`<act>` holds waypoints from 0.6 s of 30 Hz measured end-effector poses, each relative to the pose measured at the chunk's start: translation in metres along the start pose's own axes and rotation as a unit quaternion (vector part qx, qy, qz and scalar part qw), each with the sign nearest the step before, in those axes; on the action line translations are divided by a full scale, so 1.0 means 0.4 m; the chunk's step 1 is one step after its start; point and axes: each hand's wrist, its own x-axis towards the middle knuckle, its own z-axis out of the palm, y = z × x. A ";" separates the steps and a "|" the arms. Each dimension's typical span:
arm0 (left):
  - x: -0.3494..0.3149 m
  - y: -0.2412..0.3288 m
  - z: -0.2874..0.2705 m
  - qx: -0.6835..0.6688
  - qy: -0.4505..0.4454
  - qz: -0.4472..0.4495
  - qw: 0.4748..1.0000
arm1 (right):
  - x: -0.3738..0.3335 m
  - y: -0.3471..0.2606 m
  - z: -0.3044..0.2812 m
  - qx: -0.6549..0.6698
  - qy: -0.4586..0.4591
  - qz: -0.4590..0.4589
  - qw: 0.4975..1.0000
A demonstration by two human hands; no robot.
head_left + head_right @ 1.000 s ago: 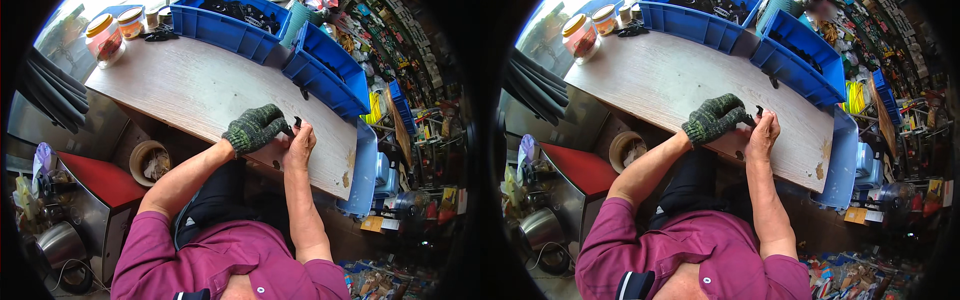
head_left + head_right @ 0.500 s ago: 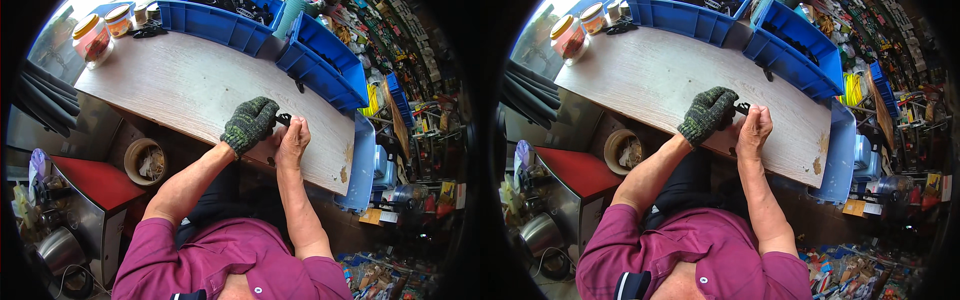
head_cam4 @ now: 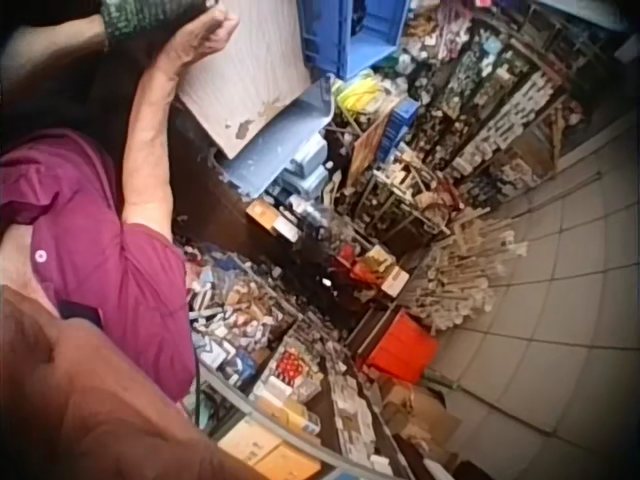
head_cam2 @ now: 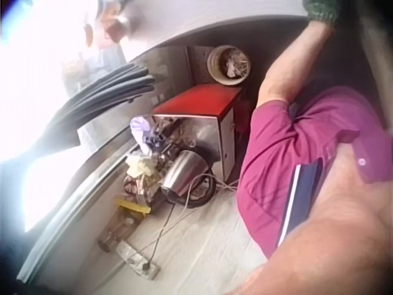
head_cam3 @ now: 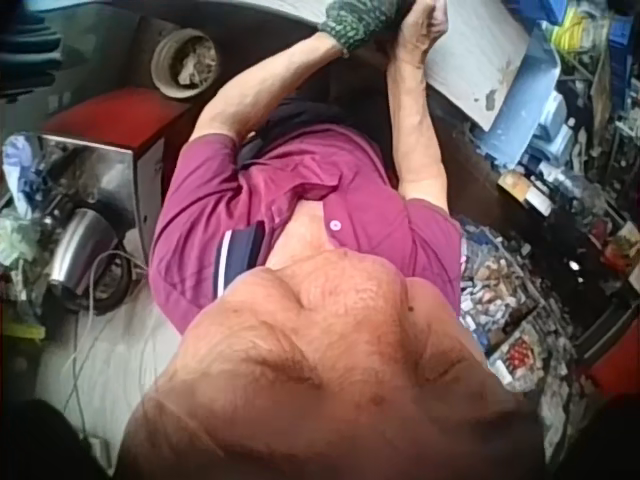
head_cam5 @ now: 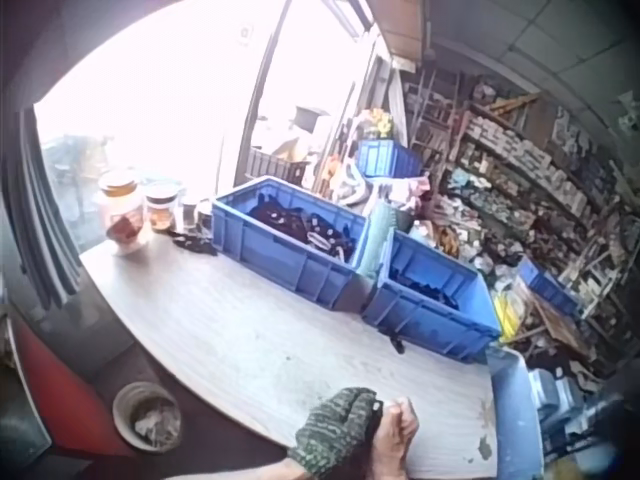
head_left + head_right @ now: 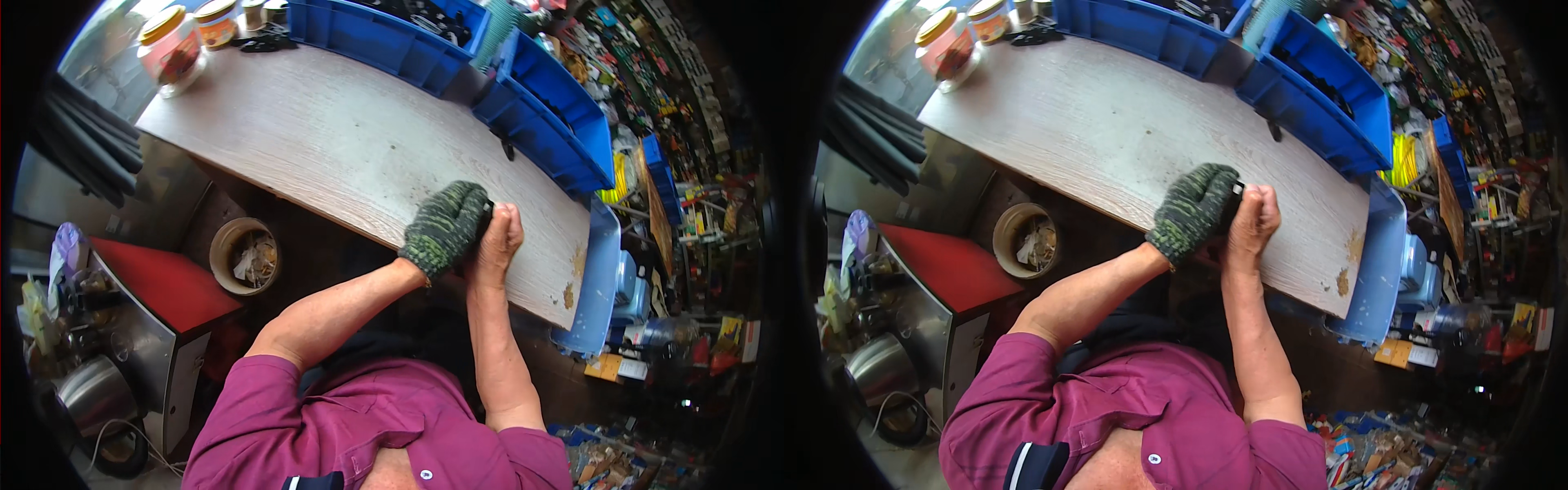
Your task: Sorting and inspecting small black plastic hardware components at a workshop bench.
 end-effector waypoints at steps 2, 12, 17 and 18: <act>-0.014 -0.014 0.014 -0.052 0.010 0.027 0.998 | 0.007 0.016 -0.019 0.032 -0.003 0.007 0.999; 0.142 -0.332 -0.373 0.210 0.180 -0.005 0.961 | 0.118 -0.052 -0.172 0.127 0.113 0.197 0.965; 0.245 -0.536 -0.537 0.343 0.153 -0.084 0.923 | 0.214 -0.083 -0.354 0.091 0.332 0.153 0.926; 0.266 -0.577 -0.554 0.351 0.111 -0.115 0.923 | 0.213 -0.086 -0.380 0.088 0.342 0.162 0.921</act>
